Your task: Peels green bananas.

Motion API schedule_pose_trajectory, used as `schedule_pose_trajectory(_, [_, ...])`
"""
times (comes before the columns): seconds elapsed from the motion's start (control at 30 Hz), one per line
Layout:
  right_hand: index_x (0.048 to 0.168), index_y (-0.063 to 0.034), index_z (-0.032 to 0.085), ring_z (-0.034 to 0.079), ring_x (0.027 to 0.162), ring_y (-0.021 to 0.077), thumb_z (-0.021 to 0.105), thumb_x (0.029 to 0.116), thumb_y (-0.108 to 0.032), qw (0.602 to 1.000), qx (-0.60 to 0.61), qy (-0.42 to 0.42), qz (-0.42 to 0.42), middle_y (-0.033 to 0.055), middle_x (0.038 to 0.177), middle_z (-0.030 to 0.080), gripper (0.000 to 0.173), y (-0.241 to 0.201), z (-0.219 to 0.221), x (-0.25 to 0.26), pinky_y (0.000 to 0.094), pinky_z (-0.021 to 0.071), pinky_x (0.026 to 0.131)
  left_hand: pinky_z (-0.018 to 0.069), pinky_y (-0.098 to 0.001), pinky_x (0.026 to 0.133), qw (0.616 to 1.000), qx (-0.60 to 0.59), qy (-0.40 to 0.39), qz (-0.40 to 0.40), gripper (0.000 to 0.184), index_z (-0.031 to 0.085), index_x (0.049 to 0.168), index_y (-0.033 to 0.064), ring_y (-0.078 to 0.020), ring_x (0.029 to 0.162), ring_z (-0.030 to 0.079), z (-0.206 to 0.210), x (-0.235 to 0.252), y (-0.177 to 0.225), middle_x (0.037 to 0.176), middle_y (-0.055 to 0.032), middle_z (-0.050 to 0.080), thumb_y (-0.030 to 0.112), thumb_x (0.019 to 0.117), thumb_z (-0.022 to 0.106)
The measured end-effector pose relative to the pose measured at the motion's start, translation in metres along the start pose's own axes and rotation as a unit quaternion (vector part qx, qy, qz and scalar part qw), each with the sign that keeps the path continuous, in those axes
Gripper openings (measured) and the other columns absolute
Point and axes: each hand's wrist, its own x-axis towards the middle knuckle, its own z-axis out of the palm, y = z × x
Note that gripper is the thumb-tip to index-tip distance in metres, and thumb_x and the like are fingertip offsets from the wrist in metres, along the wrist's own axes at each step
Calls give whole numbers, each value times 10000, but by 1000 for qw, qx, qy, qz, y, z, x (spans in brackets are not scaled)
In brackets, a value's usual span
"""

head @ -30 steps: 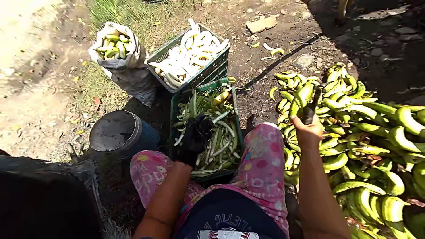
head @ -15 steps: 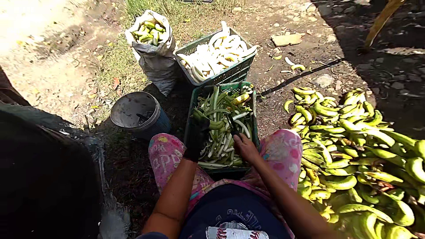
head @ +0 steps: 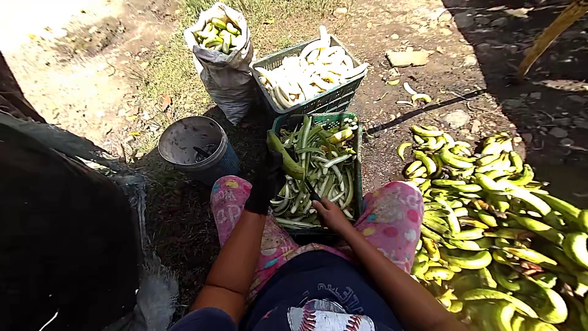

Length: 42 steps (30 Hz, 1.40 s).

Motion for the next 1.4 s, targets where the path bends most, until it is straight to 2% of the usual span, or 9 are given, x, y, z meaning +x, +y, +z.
schedule_pose_trajectory(0.17, [1408, -126, 607, 638, 1207, 265, 423, 1031, -597, 961, -87, 144, -217, 139, 1305, 672, 631, -33, -32, -8, 523, 496, 1041, 565, -374, 829, 992, 109, -20, -65, 380, 550, 1404, 199, -142, 996, 644, 11, 1, -13, 1201, -54, 653, 362, 1070, 466])
schedule_pose_trajectory(0.3, [1355, -164, 669, 677, 1068, 348, 432, 1000, -665, 906, -247, 188, -288, 161, 1131, 706, 658, -48, -48, -2, 600, 524, 927, 538, -446, 902, 962, 264, -34, -58, 419, 525, 1434, 125, -209, 1080, 628, 24, -4, -25, 1276, -135, 626, 179, 1020, 561])
schedule_pose_trajectory(0.43, [1312, -126, 691, 669, 948, 439, 547, 1001, -566, 849, -301, 319, -295, 235, 1034, 682, 558, -65, -79, 27, 629, 520, 801, 554, -358, 847, 990, 97, -73, -75, 402, 487, 1447, 143, -125, 972, 625, 47, -21, -23, 1181, -74, 628, 290, 1086, 385])
schedule_pose_trajectory(0.57, [1395, -143, 635, 645, 1094, 460, 469, 1059, -517, 892, -216, 341, -201, 255, 1170, 674, 529, -85, -96, 27, 680, 474, 890, 585, -309, 737, 980, -112, -62, -150, 432, 578, 1311, 179, -107, 821, 660, 45, -24, -28, 992, -15, 676, 469, 1092, 344])
schedule_pose_trajectory(0.77, [1345, -206, 679, 664, 1016, 357, 506, 987, -641, 908, -241, 205, -274, 165, 1084, 692, 589, -66, -53, -7, 621, 501, 898, 534, -356, 831, 993, 80, 82, -36, 362, 553, 1355, 89, -122, 974, 607, 22, 10, -12, 1163, -79, 635, 301, 1085, 439])
schedule_pose_trajectory(1.03, [1342, -162, 688, 646, 1046, 461, 499, 1005, -588, 839, -271, 374, -289, 266, 1116, 679, 575, -96, -110, 29, 662, 457, 893, 452, -401, 1088, 956, 276, -104, 4, 476, 419, 1532, 87, -186, 1297, 541, 51, -20, -14, 1463, -153, 524, 172, 1068, 479])
schedule_pose_trajectory(1.2, [1354, -175, 661, 650, 981, 375, 440, 1019, -634, 864, -254, 315, -301, 180, 1068, 669, 610, -73, -65, 11, 616, 494, 840, 526, -379, 952, 986, 157, 41, 35, 450, 470, 1469, 142, -130, 1138, 599, 40, -6, -41, 1320, -73, 600, 332, 1061, 476])
schedule_pose_trajectory(1.3, [1322, -187, 698, 653, 944, 364, 480, 982, -656, 844, -272, 329, -324, 170, 1034, 672, 619, -51, -34, 5, 596, 494, 816, 449, -426, 1079, 977, 150, 142, 53, 505, 405, 1527, 134, -174, 1321, 503, 37, 9, -40, 1493, -76, 498, 384, 1088, 409])
schedule_pose_trajectory(1.4, [1316, -172, 703, 659, 951, 397, 473, 992, -643, 817, -294, 364, -336, 204, 1040, 673, 616, -66, -48, 11, 612, 492, 825, 450, -413, 1084, 964, 245, 59, 82, 563, 383, 1551, 109, -188, 1364, 477, 38, 3, -22, 1531, -105, 465, 261, 1030, 533])
